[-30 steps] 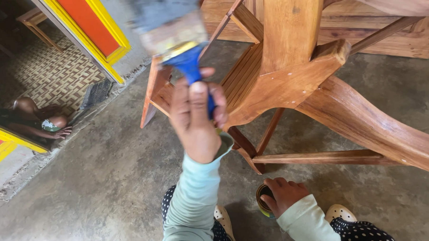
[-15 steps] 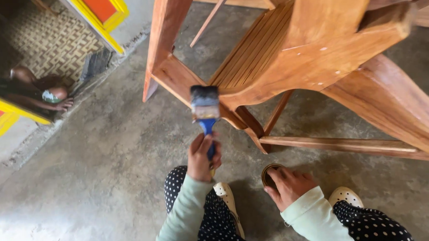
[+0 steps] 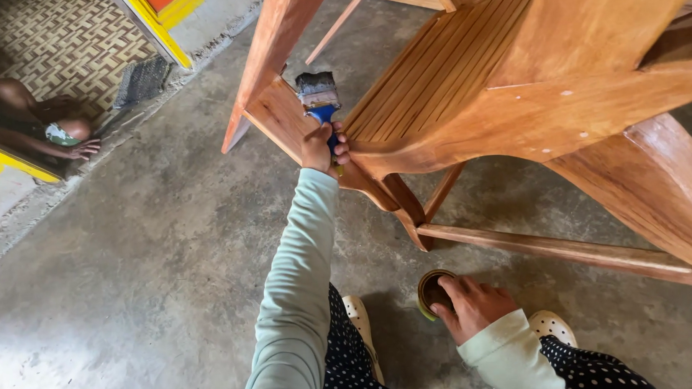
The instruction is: Varnishing a wooden chair with a paintbrush and a can of varnish.
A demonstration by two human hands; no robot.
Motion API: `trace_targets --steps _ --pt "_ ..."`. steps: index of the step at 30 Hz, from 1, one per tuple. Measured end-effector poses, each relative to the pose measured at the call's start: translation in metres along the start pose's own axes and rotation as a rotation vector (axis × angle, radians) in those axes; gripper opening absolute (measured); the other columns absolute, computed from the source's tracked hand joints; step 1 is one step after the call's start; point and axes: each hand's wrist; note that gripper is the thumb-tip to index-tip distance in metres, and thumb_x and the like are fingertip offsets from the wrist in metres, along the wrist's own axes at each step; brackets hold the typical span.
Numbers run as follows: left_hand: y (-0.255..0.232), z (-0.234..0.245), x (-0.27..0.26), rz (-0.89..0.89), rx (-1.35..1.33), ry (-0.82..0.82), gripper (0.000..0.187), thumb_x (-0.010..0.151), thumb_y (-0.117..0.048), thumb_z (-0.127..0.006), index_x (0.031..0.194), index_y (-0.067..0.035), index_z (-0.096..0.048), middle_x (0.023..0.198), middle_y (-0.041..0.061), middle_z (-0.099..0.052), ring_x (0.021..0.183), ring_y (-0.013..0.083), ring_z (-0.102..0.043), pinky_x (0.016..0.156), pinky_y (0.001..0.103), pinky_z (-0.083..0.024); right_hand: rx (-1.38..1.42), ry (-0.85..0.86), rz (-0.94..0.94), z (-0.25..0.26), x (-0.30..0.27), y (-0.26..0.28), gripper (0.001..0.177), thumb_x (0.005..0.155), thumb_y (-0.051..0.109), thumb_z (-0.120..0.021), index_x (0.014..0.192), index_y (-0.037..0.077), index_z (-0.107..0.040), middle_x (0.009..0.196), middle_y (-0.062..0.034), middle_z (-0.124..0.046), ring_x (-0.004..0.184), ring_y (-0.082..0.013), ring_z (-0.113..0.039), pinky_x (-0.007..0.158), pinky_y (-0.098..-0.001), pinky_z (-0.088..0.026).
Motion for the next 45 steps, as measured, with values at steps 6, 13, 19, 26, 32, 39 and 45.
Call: trace_targets --steps 6,13,19,26,32,39,45 --pt "-0.009 0.012 0.025 0.015 -0.05 -0.013 0.024 0.106 -0.024 -0.048 0.104 -0.002 -0.057 0.075 0.008 -0.054 0.053 0.0148 -0.041 0.044 0.03 -0.03 -0.036 0.053 -0.029 -0.007 0.009 0.0 0.049 0.09 0.045 -0.063 0.132 0.02 -0.058 0.117 -0.006 -0.071 0.099 -0.0301 -0.071 0.088 -0.0467 -0.055" --pt "-0.014 0.027 0.033 -0.053 -0.054 -0.023 0.021 0.106 -0.022 -0.049 0.103 -0.003 -0.057 0.076 0.007 -0.054 0.053 0.0144 -0.042 0.044 0.03 -0.03 -0.033 0.043 -0.019 -0.013 0.018 0.004 0.048 0.089 0.046 -0.065 0.129 0.02 -0.06 0.115 -0.007 -0.071 0.1 -0.0312 -0.071 0.087 -0.0482 -0.054" --pt "-0.008 -0.011 -0.01 -0.165 -0.115 -0.11 0.021 0.105 -0.021 -0.048 0.102 -0.003 -0.058 0.074 0.006 -0.051 0.051 0.0138 -0.04 0.042 0.03 -0.028 -0.028 -0.009 0.018 -0.016 0.022 0.005 0.05 0.087 0.043 -0.067 0.13 0.019 -0.061 0.118 -0.0085 -0.071 0.098 -0.0326 -0.071 0.086 -0.0487 -0.054" --pt "-0.009 0.005 0.019 -0.124 -0.16 -0.097 0.02 0.105 -0.02 -0.047 0.101 -0.003 -0.057 0.073 0.006 -0.052 0.051 0.0128 -0.04 0.041 0.029 -0.029 -0.005 -0.05 0.045 -0.022 0.023 0.002 0.05 0.085 0.041 -0.069 0.129 0.017 -0.062 0.118 -0.0086 -0.071 0.097 -0.0334 -0.071 0.084 -0.048 -0.055" --pt "-0.003 -0.017 -0.001 -0.181 -0.134 -0.148 0.019 0.104 -0.019 -0.048 0.099 -0.003 -0.058 0.07 0.005 -0.052 0.049 0.0133 -0.039 0.04 0.03 -0.027 -0.02 -0.022 0.023 -0.021 0.023 0.003 0.05 0.086 0.041 -0.069 0.13 0.017 -0.062 0.117 -0.0086 -0.07 0.098 -0.0325 -0.07 0.085 -0.0477 -0.055" --pt "-0.01 0.004 0.031 -0.097 -0.15 -0.127 0.02 0.105 -0.02 -0.049 0.1 -0.003 -0.058 0.071 0.005 -0.051 0.049 0.0129 -0.039 0.04 0.03 -0.027 0.0 -0.031 0.023 -0.019 0.023 0.004 0.048 0.086 0.043 -0.069 0.127 0.018 -0.063 0.117 -0.0075 -0.071 0.101 -0.0324 -0.07 0.086 -0.0476 -0.054" --pt "0.002 -0.018 0.01 -0.185 -0.067 -0.18 0.018 0.104 -0.019 -0.049 0.1 -0.003 -0.058 0.069 0.005 -0.051 0.048 0.013 -0.038 0.039 0.031 -0.026 -0.013 -0.037 0.025 -0.015 0.023 0.006 0.048 0.086 0.042 -0.068 0.127 0.018 -0.063 0.118 -0.0085 -0.071 0.098 -0.0342 -0.069 0.085 -0.0486 -0.054"
Point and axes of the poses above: each hand's wrist, its own x-axis towards the middle knuckle, its own z-axis out of the back of the hand, y = z × x
